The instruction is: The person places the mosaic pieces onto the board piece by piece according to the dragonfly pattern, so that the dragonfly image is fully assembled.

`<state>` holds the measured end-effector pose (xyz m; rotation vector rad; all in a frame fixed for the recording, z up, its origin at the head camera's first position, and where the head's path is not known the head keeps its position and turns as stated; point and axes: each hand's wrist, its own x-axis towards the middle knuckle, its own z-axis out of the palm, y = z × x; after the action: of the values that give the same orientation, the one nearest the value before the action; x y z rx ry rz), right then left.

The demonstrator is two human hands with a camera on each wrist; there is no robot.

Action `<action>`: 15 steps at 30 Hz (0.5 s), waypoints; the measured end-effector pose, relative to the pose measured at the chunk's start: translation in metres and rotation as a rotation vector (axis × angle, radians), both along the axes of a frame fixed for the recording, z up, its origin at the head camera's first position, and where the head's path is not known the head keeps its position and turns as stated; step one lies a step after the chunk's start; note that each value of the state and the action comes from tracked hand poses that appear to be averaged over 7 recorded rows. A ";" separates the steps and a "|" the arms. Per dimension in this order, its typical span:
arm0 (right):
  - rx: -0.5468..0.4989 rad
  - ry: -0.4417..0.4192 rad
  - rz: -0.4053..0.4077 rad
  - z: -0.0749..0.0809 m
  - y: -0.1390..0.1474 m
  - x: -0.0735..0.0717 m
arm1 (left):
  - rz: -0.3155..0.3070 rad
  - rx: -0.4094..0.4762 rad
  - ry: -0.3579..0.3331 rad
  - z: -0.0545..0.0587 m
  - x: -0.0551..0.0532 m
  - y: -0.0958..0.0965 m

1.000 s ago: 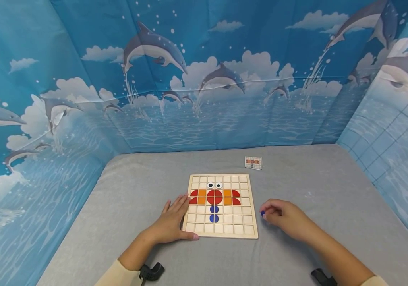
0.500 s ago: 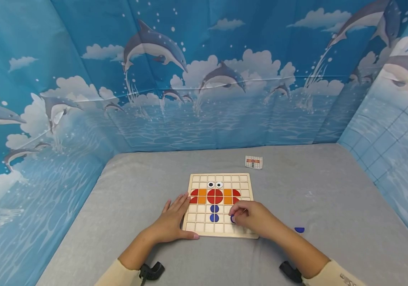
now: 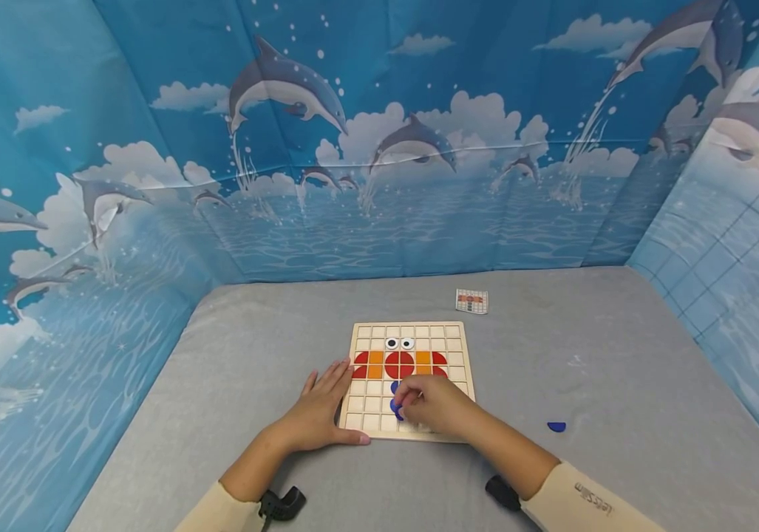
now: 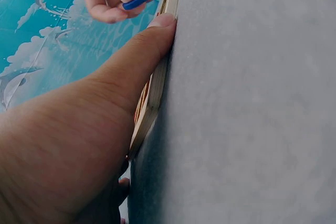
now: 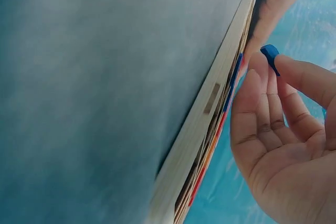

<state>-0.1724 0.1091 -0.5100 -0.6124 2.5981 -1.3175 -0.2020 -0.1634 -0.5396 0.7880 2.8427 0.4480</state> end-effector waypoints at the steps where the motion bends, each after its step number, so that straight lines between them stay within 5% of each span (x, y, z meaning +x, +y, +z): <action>1: -0.002 -0.005 0.005 0.000 -0.002 0.000 | -0.002 0.004 0.003 0.000 0.000 0.000; 15: 0.081 0.034 -0.007 -0.002 -0.017 -0.001 | -0.007 0.014 -0.008 0.003 0.002 -0.001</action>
<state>-0.1734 0.0923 -0.5118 -0.6180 2.6679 -1.2078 -0.1999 -0.1642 -0.5364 0.7961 2.8315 0.4699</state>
